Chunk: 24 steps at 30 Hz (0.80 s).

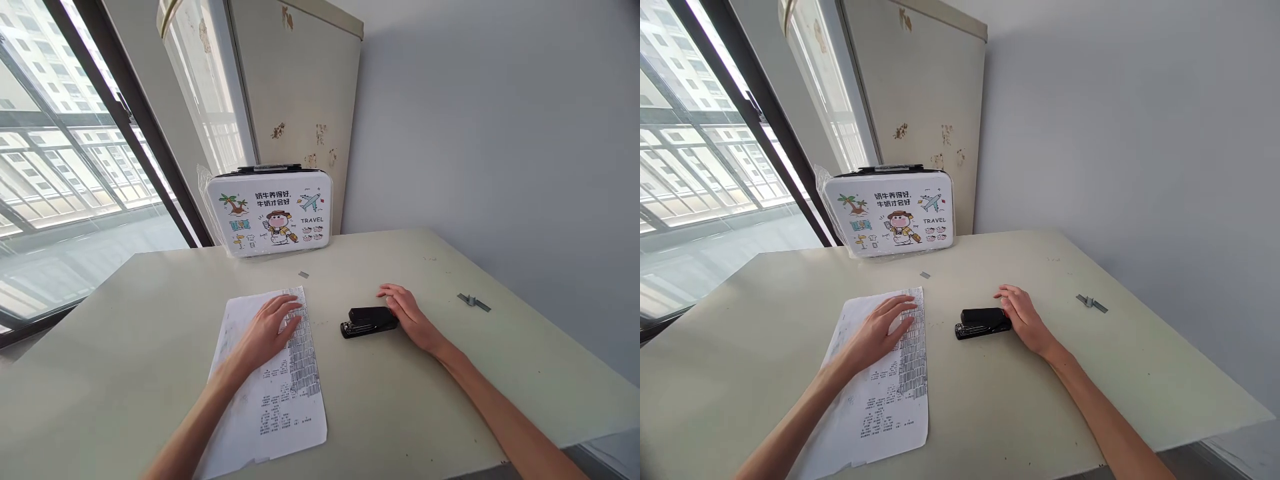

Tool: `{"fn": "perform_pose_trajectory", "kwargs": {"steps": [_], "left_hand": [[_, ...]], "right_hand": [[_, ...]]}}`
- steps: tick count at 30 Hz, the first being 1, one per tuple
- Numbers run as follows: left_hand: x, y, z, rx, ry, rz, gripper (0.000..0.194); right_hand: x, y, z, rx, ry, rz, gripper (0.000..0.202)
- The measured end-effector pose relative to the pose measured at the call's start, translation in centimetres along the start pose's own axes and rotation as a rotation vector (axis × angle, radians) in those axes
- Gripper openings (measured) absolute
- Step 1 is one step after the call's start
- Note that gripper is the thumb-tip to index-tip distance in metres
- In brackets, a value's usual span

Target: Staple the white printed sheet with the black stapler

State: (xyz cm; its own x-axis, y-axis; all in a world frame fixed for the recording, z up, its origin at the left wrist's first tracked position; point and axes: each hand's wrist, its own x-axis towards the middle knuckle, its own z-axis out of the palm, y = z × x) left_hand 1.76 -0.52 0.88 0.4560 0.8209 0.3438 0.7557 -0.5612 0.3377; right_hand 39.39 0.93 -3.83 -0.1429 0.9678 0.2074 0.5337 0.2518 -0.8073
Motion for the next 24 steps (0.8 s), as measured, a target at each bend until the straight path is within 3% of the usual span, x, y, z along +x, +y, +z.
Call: {"fn": "perform_pose_trajectory", "kwargs": {"steps": [5,11,15,21,24], "left_hand": [[1.6,4.3,1.7,-0.073,-0.009,0.138,0.024],[3.9,7.0,5.0,-0.069,-0.048,0.117,0.017],[4.2,6.7,5.2,-0.065,-0.041,0.108,0.01],[3.0,4.6,2.7,-0.094,-0.089,0.162,0.02],[3.9,2.7,1.8,-0.025,-0.09,0.151,0.027]], "right_hand": [[-0.2,-0.8,-0.6,0.075,-0.059,0.02,0.048],[-0.2,-1.4,-1.0,-0.001,-0.19,-0.042,0.041],[0.0,-1.2,-1.6,0.025,-0.167,0.008,0.041],[0.2,-0.5,-2.9,0.079,-0.207,0.111,0.04],[0.3,-0.5,-3.0,0.092,-0.239,0.123,0.04]]}}
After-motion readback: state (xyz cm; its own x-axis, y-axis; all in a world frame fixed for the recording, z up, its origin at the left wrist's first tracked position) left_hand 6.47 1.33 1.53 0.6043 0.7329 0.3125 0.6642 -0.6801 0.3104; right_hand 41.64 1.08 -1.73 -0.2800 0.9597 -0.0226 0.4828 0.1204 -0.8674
